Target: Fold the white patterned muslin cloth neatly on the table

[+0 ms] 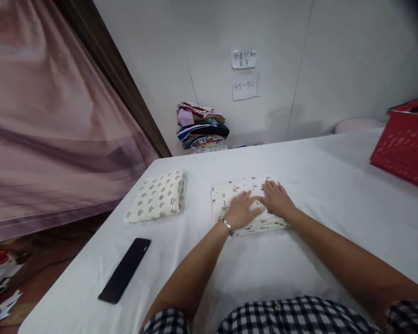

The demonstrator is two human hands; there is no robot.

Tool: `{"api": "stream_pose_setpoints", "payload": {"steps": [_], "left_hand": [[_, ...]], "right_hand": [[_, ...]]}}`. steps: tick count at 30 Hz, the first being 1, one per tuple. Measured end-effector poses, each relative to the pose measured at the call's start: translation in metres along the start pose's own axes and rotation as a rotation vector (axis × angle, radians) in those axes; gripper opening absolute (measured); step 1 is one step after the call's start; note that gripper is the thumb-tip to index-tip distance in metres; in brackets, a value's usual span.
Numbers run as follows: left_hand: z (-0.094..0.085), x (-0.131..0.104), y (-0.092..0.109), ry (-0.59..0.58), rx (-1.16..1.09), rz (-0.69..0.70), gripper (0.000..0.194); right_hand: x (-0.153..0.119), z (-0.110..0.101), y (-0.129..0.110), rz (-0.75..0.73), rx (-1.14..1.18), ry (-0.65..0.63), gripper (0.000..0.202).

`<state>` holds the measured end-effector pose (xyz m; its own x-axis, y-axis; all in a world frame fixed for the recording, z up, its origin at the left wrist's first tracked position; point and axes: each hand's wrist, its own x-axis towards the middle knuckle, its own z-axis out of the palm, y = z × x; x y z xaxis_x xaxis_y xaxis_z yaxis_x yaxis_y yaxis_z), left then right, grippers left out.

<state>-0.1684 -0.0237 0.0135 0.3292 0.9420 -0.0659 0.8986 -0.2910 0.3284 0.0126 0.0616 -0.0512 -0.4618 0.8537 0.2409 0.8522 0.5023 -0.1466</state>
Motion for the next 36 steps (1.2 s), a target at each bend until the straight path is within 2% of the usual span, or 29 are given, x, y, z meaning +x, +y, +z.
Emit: {"api": "stream_pose_setpoints", "payload": {"steps": [2, 4, 6, 8, 10, 12, 16, 24, 31, 36], "left_hand": [[-0.009, 0.007, -0.021, 0.142, 0.094, -0.19, 0.063], [-0.007, 0.011, -0.04, 0.139, 0.136, -0.335, 0.065], [0.002, 0.011, -0.054, 0.127, 0.135, -0.38, 0.067], [0.013, 0.01, -0.061, 0.138, 0.133, -0.385, 0.068], [0.019, 0.009, -0.063, 0.154, 0.133, -0.382, 0.067], [0.02, 0.009, -0.062, 0.161, 0.132, -0.381, 0.067], [0.018, 0.009, -0.061, 0.157, 0.127, -0.381, 0.068], [0.019, 0.009, -0.061, 0.171, 0.11, -0.373, 0.067], [0.0, 0.013, -0.067, 0.097, 0.012, -0.428, 0.065], [0.003, 0.007, -0.073, 0.091, 0.058, -0.424, 0.066]], "right_hand": [[-0.001, 0.0, -0.002, 0.004, 0.028, 0.003, 0.064], [-0.002, -0.001, -0.003, 0.007, 0.071, -0.003, 0.063], [-0.001, -0.005, -0.001, 0.016, 0.154, -0.014, 0.058], [0.003, -0.013, 0.005, 0.089, 0.298, 0.007, 0.049], [0.013, -0.024, 0.018, 0.207, 0.427, 0.062, 0.042], [0.025, -0.036, 0.034, 0.301, 0.458, 0.102, 0.039], [0.045, -0.047, 0.058, 0.439, 0.395, 0.035, 0.026], [0.048, -0.039, 0.056, 0.472, 0.336, -0.042, 0.022], [0.053, -0.033, 0.062, 0.535, 0.442, -0.011, 0.017], [0.051, -0.024, 0.07, 0.592, 0.513, 0.035, 0.02]]}}
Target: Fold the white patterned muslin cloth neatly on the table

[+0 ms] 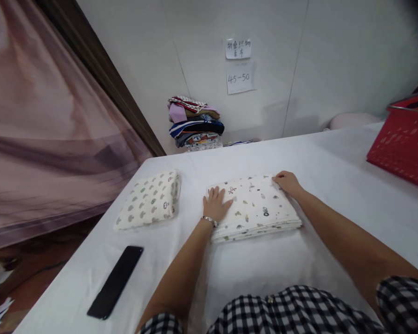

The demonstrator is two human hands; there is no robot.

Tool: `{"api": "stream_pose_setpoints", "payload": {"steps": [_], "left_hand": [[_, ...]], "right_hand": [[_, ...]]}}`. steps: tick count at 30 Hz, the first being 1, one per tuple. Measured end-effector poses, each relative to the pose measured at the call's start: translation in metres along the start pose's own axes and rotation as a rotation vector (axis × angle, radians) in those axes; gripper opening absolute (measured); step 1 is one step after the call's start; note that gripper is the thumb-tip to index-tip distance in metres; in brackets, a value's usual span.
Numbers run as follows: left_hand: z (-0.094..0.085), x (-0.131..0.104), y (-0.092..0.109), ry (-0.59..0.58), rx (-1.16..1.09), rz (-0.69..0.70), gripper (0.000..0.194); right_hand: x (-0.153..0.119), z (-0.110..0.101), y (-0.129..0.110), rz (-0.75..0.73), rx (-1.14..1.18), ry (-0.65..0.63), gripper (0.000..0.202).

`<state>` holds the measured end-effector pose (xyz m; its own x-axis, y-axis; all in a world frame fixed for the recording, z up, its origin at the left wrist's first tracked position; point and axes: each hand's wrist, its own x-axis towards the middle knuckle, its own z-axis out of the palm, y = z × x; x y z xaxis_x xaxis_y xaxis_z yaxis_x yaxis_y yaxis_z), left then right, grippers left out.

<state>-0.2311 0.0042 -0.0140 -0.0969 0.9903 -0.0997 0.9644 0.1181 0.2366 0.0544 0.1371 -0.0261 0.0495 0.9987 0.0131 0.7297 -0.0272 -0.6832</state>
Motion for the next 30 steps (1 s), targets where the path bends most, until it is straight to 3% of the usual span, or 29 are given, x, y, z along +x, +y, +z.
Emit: {"api": "stream_pose_setpoints", "payload": {"steps": [9, 18, 25, 27, 30], "left_hand": [[0.005, -0.003, -0.001, 0.01, 0.001, 0.003, 0.067], [0.008, -0.003, 0.0, 0.036, 0.013, -0.004, 0.065], [0.005, -0.002, 0.0, 0.023, -0.019, -0.007, 0.065], [0.0, -0.002, 0.004, 0.006, -0.04, -0.023, 0.066], [-0.008, -0.002, 0.014, 0.031, -0.036, -0.019, 0.065]], "right_hand": [[-0.001, 0.002, -0.001, 0.001, 0.024, -0.021, 0.021], [0.011, 0.005, -0.008, -0.035, -0.077, -0.023, 0.024], [0.002, 0.003, -0.011, -0.04, -0.18, -0.01, 0.022], [-0.005, 0.002, -0.021, -0.123, -0.217, 0.008, 0.026], [-0.02, 0.008, -0.042, -0.464, -0.299, 0.043, 0.042]]}}
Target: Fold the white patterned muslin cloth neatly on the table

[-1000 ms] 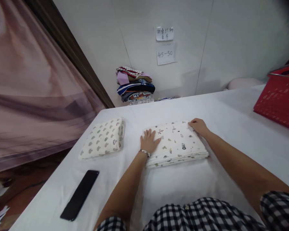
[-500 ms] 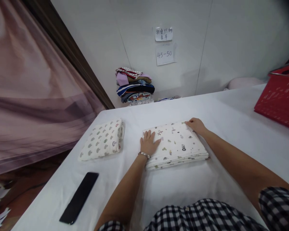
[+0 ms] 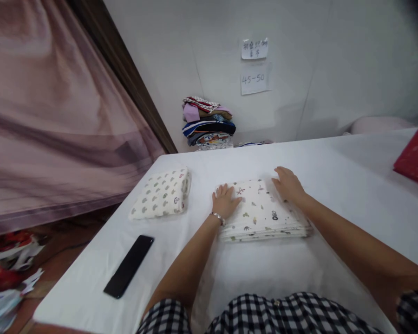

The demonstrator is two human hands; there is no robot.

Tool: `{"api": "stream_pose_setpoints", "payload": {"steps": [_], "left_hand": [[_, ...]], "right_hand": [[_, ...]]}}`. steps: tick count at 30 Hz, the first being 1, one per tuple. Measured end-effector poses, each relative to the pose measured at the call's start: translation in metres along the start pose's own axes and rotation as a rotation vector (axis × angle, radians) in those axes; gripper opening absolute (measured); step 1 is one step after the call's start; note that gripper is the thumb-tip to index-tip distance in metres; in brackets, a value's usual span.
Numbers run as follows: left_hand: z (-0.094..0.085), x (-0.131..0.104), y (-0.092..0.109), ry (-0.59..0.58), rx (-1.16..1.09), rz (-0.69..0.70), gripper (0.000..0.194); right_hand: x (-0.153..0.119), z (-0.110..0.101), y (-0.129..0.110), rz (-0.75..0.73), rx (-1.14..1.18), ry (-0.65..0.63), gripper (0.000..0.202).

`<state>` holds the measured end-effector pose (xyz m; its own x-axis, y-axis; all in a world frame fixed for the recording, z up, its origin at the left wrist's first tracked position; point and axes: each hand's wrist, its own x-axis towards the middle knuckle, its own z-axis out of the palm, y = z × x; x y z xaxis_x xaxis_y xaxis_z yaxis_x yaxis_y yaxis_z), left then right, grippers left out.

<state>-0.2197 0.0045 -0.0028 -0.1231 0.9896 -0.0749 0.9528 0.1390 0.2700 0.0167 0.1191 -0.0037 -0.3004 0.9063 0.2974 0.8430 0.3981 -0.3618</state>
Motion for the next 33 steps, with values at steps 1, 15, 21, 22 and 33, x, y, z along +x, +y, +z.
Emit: {"api": "stream_pose_setpoints", "payload": {"steps": [1, 15, 21, 22, 33], "left_hand": [[-0.001, 0.0, 0.004, 0.025, 0.013, 0.019, 0.064], [0.026, 0.0, 0.006, 0.042, 0.003, 0.095, 0.072], [0.028, 0.0, 0.005, 0.108, -0.068, 0.112, 0.065], [0.027, 0.0, 0.003, 0.133, -0.095, 0.099, 0.062], [-0.009, 0.006, -0.034, 0.105, -0.513, -0.536, 0.054]], "right_hand": [[-0.002, 0.002, -0.009, -0.129, -0.025, 0.001, 0.047], [-0.013, 0.042, 0.001, -0.192, -0.29, -0.215, 0.069], [-0.014, 0.044, -0.002, -0.179, -0.25, -0.216, 0.069], [-0.014, 0.045, -0.002, -0.182, -0.241, -0.209, 0.068], [0.0, 0.026, 0.031, 0.092, 0.142, -0.085, 0.057]]}}
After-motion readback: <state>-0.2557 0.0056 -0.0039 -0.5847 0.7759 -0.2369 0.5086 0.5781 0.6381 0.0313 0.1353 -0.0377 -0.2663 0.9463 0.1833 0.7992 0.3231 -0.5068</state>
